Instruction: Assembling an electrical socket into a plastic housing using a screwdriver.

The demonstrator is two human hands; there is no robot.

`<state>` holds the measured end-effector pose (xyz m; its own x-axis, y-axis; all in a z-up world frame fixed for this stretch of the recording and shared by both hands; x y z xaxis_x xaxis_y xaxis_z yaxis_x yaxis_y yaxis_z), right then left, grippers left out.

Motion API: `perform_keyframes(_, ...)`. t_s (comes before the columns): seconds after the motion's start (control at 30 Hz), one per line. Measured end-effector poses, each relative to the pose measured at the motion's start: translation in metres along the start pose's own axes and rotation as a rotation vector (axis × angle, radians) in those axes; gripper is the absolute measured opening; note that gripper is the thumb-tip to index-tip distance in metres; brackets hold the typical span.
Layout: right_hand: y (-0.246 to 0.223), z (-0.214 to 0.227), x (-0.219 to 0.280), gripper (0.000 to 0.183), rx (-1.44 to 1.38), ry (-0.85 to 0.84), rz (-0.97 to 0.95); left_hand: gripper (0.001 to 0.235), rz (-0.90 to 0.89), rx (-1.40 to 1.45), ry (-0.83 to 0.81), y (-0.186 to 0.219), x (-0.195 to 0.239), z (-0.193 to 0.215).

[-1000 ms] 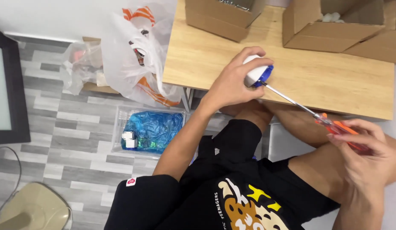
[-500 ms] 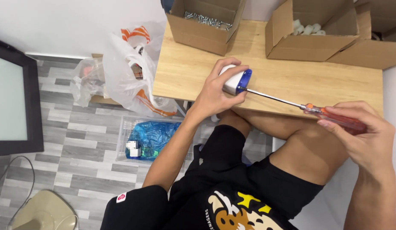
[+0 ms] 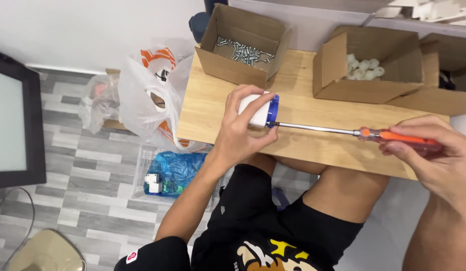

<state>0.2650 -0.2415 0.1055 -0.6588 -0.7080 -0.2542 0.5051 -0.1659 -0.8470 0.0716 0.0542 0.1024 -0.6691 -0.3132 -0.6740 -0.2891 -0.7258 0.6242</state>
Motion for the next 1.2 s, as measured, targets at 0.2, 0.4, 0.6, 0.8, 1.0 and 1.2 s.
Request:
perform_keyframes(0.2,0.056,-0.021,0.006,0.033,-0.047,0.014,-0.016,0.068,0.055,-0.063,-0.047,-0.033,0.018,-0.008)
perform_keyframes(0.4,0.075,-0.048,0.019,0.036,-0.071,0.001,-0.375,0.07,0.116,-0.065,-0.124,-0.055,0.028,-0.022)
perform_keyframes(0.6,0.097,-0.024,0.041,0.03,-0.021,0.037,-0.184,0.062,0.116,-0.069,-0.197,-0.051,0.023,-0.028)
perform_keyframes(0.8,0.089,-0.026,0.038,0.036,-0.11,0.062,-0.058,0.05,0.088,-0.1,-0.203,-0.047,0.023,-0.03)
perform_keyframes(1.0,0.076,-0.041,0.017,0.021,-0.065,0.048,-0.319,0.047,0.06,-0.102,-0.196,-0.04,0.021,-0.031)
perform_keyframes(1.2,0.09,-0.021,0.028,0.021,-0.092,0.091,-0.16,0.049,0.045,-0.112,-0.195,-0.034,0.02,-0.032)
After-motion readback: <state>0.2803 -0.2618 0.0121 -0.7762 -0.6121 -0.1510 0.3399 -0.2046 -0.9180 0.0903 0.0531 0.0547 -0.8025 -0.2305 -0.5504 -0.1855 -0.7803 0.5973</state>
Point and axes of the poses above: each hand's wrist, its own x-axis away from the middle knuckle, its own z-axis out of the back of the hand, y = z × x, the point moved 10 cm from there along -x, towards the middle knuckle
